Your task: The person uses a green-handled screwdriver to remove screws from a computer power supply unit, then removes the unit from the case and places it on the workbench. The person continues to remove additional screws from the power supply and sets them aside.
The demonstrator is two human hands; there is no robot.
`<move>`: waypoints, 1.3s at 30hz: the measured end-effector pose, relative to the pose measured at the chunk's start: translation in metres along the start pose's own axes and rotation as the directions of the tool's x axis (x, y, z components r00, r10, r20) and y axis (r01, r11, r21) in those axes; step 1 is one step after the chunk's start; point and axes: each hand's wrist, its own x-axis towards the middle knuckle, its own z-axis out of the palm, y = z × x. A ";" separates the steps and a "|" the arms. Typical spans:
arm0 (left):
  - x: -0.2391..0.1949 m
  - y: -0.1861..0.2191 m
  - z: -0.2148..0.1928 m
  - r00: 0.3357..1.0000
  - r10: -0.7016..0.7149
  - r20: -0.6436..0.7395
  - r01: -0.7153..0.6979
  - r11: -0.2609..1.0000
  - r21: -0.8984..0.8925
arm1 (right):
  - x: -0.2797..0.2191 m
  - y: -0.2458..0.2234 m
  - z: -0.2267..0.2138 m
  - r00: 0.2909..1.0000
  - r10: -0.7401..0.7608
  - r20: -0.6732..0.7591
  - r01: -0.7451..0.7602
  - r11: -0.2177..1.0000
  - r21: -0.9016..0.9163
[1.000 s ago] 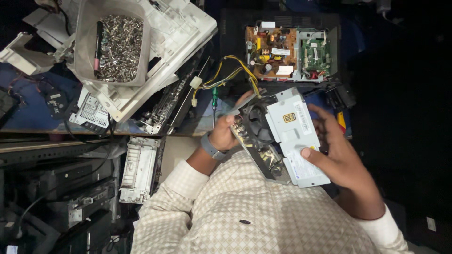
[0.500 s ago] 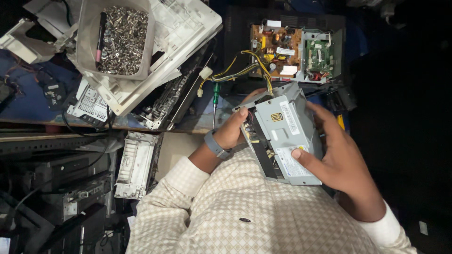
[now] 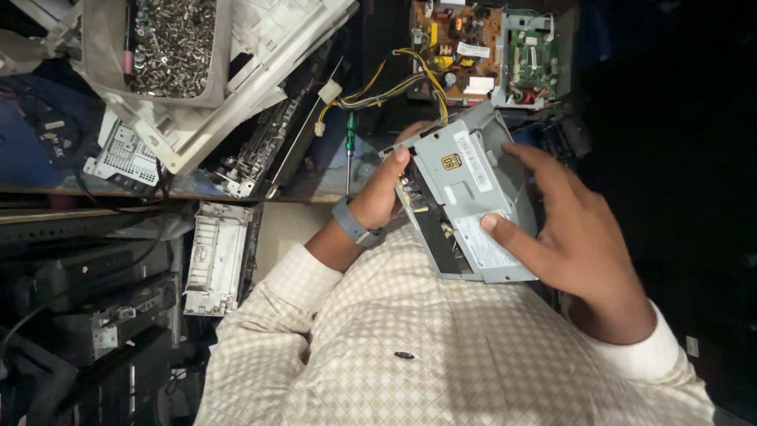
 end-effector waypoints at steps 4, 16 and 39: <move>-0.002 0.002 -0.002 1.000 0.005 -0.014 -0.004 0.997 0.074 | 0.002 -0.001 -0.001 1.000 -0.007 0.011 0.007 1.000 0.001; -0.003 0.009 0.005 0.999 0.011 -0.036 -0.009 0.998 0.055 | 0.005 0.011 -0.006 0.999 -0.020 0.034 0.016 0.994 0.105; 0.003 -0.013 -0.006 0.999 0.043 -0.013 -0.041 0.993 0.114 | -0.004 0.020 0.009 0.999 -0.033 0.003 0.033 0.994 0.102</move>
